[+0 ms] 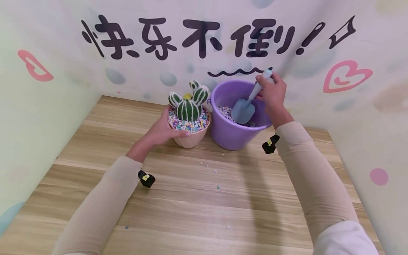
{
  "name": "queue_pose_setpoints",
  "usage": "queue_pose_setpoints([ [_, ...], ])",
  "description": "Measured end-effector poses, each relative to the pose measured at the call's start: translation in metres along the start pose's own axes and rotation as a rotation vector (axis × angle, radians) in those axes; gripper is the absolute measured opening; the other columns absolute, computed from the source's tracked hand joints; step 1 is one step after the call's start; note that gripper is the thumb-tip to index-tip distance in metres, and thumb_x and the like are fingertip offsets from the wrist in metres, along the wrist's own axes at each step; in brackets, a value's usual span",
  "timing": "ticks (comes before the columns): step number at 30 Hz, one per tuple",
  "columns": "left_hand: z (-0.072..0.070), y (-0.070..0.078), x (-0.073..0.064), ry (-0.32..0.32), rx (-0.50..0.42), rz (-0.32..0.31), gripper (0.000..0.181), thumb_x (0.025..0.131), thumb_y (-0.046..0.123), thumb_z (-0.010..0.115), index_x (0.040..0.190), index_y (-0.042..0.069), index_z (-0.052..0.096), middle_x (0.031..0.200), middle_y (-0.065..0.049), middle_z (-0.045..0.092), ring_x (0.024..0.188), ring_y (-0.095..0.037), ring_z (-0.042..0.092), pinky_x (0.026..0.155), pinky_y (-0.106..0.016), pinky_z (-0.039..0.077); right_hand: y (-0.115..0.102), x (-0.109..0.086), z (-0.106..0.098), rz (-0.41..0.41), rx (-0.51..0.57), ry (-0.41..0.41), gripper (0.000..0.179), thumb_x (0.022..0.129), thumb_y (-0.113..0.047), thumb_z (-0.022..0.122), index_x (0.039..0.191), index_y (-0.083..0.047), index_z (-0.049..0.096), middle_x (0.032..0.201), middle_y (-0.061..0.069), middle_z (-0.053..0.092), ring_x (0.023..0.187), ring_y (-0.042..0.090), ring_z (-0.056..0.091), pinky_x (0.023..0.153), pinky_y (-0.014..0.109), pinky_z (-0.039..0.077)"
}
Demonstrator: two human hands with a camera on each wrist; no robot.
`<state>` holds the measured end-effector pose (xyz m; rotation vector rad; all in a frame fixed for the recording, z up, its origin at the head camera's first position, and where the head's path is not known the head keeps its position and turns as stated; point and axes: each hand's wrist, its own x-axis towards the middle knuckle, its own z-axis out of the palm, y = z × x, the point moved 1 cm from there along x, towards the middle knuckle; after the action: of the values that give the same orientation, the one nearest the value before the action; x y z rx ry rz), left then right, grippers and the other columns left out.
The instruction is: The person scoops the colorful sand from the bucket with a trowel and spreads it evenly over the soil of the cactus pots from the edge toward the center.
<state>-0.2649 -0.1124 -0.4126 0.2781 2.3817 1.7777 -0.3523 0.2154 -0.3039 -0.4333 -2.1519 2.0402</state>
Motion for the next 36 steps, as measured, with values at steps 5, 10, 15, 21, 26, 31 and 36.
queue_pose_setpoints([
  [5, -0.001, -0.002, 0.004, -0.002, -0.032, -0.005, 0.115, 0.07, 0.016, 0.087, 0.155, 0.019, 0.008, 0.154, -0.01, 0.03, 0.14, -0.029, 0.034, 0.117, -0.044, 0.025, 0.002, 0.004, 0.001, 0.02, -0.026, -0.001, 0.043, 0.087, -0.029, 0.073, 0.128, -0.025, 0.059, 0.106, 0.006, 0.062, 0.073, 0.022, 0.069, 0.07, 0.035, 0.059],
  [10, -0.002, 0.004, 0.004, 0.005, -0.039, 0.004, 0.113, 0.07, 0.015, 0.087, 0.154, 0.02, 0.011, 0.153, -0.009, 0.033, 0.138, -0.029, 0.037, 0.117, -0.043, 0.026, 0.002, 0.006, 0.004, 0.057, -0.071, 0.006, 0.042, 0.089, -0.031, 0.07, 0.13, -0.028, 0.058, 0.117, 0.01, 0.06, 0.083, 0.026, 0.072, 0.082, 0.043, 0.058],
  [15, -0.004, 0.001, 0.008, 0.008, -0.023, -0.003, 0.114, 0.07, 0.018, 0.087, 0.154, 0.021, 0.01, 0.153, -0.008, 0.033, 0.138, -0.028, 0.036, 0.118, -0.043, 0.025, -0.001, 0.008, 0.004, 0.092, -0.107, 0.005, 0.045, 0.091, -0.033, 0.067, 0.133, -0.025, 0.055, 0.125, 0.013, 0.056, 0.088, 0.031, 0.072, 0.08, 0.048, 0.056],
  [21, -0.005, -0.002, 0.011, -0.003, -0.008, -0.003, 0.115, 0.071, 0.021, 0.087, 0.155, 0.024, 0.008, 0.154, -0.007, 0.03, 0.139, -0.026, 0.035, 0.118, -0.043, 0.025, -0.005, 0.011, 0.0, 0.12, -0.274, -0.002, 0.05, 0.094, -0.039, 0.061, 0.135, -0.013, 0.049, 0.13, 0.015, 0.051, 0.061, 0.022, 0.069, 0.063, 0.038, 0.06],
  [26, -0.004, -0.003, 0.011, -0.026, -0.011, 0.019, 0.115, 0.073, 0.026, 0.086, 0.155, 0.026, 0.005, 0.156, -0.005, 0.027, 0.141, -0.024, 0.032, 0.118, -0.041, 0.024, -0.01, 0.006, -0.007, 0.1, -0.51, 0.0, 0.066, 0.091, -0.051, 0.059, 0.136, -0.005, 0.045, 0.137, 0.016, 0.049, 0.054, 0.013, 0.068, 0.069, 0.027, 0.059],
  [31, -0.011, -0.006, 0.002, -0.064, 0.047, 0.02, 0.111, 0.079, 0.034, 0.081, 0.156, 0.028, 0.0, 0.161, -0.004, 0.016, 0.147, -0.027, 0.019, 0.12, -0.047, 0.017, -0.023, -0.006, -0.017, 0.035, -0.618, -0.008, 0.086, 0.089, -0.059, 0.055, 0.152, -0.008, 0.026, 0.154, 0.016, 0.034, 0.06, 0.013, 0.07, 0.079, 0.025, 0.057],
  [36, -0.024, -0.003, -0.015, -0.102, 0.245, -0.056, 0.11, 0.085, 0.053, 0.069, 0.156, 0.023, -0.01, 0.164, -0.009, 0.001, 0.148, -0.037, 0.01, 0.117, -0.057, 0.017, -0.032, -0.027, -0.023, -0.073, -0.592, -0.023, 0.08, 0.09, -0.059, 0.054, 0.154, -0.021, 0.025, 0.148, 0.011, 0.046, 0.084, 0.017, 0.072, 0.074, 0.025, 0.057],
])
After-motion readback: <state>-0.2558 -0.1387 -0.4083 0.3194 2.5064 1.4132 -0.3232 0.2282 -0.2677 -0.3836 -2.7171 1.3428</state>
